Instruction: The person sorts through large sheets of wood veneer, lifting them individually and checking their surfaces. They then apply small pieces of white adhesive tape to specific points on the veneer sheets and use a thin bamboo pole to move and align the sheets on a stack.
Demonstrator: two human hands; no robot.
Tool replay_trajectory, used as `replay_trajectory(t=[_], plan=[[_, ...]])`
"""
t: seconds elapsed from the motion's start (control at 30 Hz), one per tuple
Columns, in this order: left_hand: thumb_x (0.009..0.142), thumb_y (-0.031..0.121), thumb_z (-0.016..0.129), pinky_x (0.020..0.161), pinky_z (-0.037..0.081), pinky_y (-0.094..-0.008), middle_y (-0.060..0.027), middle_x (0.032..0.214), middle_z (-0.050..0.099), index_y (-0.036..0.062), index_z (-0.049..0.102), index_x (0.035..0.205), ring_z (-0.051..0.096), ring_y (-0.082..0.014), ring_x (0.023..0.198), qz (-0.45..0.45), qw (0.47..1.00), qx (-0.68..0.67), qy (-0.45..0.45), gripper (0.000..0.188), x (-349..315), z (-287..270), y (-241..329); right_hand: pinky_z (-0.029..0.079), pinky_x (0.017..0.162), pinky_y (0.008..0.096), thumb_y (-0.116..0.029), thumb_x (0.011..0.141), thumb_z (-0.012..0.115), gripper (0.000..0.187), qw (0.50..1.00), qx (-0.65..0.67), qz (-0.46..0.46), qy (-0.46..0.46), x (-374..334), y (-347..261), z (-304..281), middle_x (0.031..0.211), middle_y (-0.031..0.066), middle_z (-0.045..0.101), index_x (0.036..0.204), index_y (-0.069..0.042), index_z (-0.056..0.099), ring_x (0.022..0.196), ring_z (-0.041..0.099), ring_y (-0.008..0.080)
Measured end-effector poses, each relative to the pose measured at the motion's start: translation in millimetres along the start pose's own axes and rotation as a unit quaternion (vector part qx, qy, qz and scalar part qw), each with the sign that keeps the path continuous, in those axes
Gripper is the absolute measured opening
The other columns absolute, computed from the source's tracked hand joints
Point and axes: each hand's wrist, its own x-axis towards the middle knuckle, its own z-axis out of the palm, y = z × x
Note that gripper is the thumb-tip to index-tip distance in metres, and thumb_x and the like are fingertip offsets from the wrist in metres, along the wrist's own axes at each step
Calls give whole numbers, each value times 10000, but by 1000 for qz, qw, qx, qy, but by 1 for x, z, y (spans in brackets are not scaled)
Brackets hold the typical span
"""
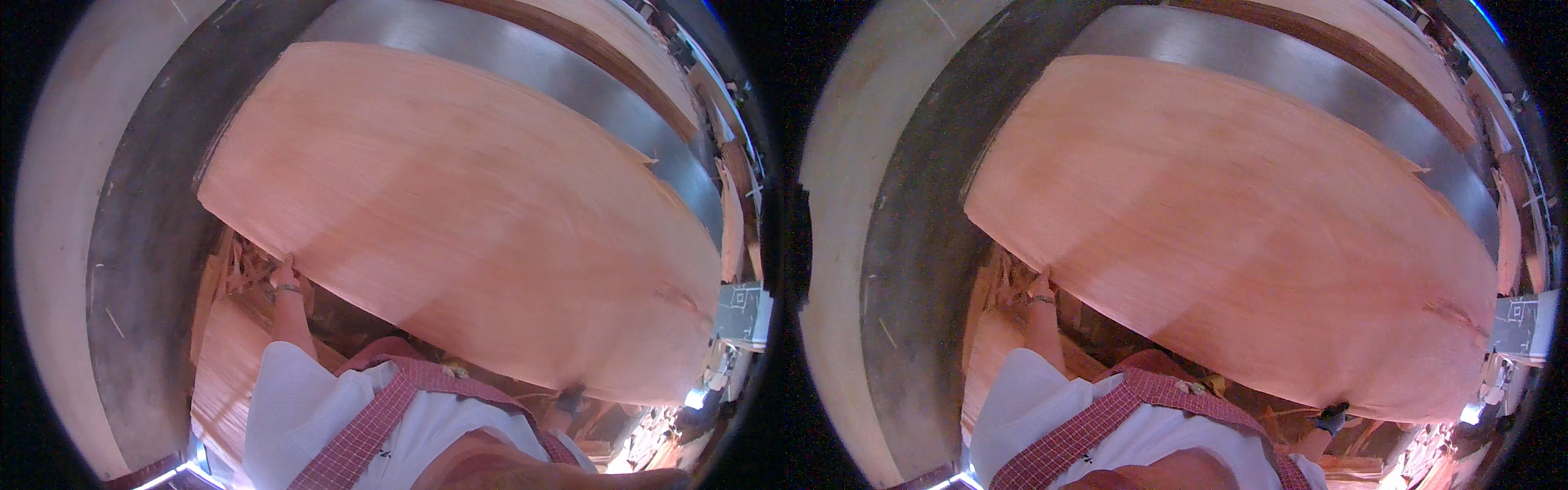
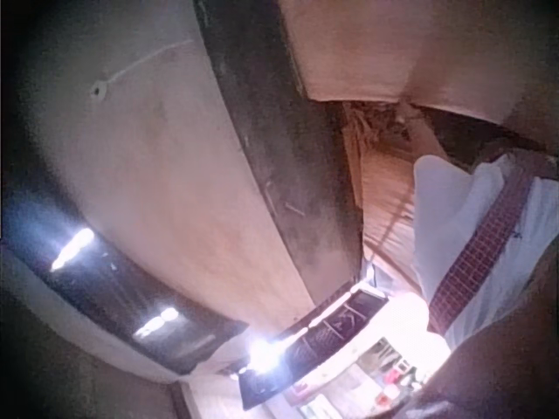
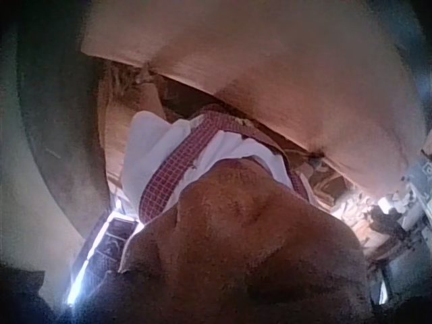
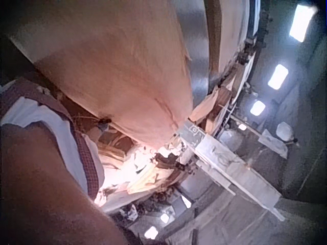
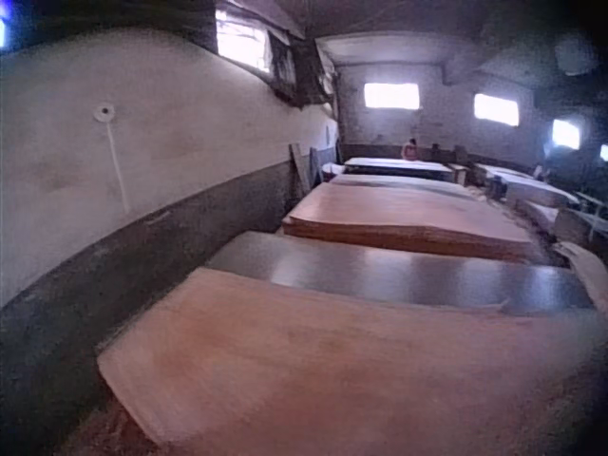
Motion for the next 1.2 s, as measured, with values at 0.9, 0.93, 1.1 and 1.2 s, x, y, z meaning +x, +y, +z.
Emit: replay_trajectory(t=[0.9,0.93,1.1,1.2], plan=[[948,368,513,910,379,-433,-145,1157,441,29,423,1163,434,-306,1055,521,528,578,-341,412,-343,83,-238,540,806,484,-267,845,550,305,966,-156,-124,-162,-92,236,167,1008,213,693,1008,-81,728,946,683,336],[949,371,510,936,366,-442,-158,1200,425,17,403,1199,421,-320,1093,563,481,572,-354,446,-384,91,-254,537,820,479,-260,845,543,320,982,-88,-74,-150,-91,257,155,1041,216,685,1036,-75,721,965,678,340],[952,383,497,1070,302,-484,-226,1414,341,-39,305,1380,357,-389,1282,670,286,500,-469,631,-589,100,-375,535,827,458,-249,843,562,313,983,85,118,-108,-113,393,205,1090,153,685,1046,-57,703,1015,660,325],[953,389,490,1124,272,-511,-266,1498,303,-64,265,1450,328,-443,1351,598,236,460,-612,709,-722,94,-447,544,799,456,-298,865,540,342,989,29,129,-68,-114,502,228,1087,145,689,1006,-29,697,991,667,315]])
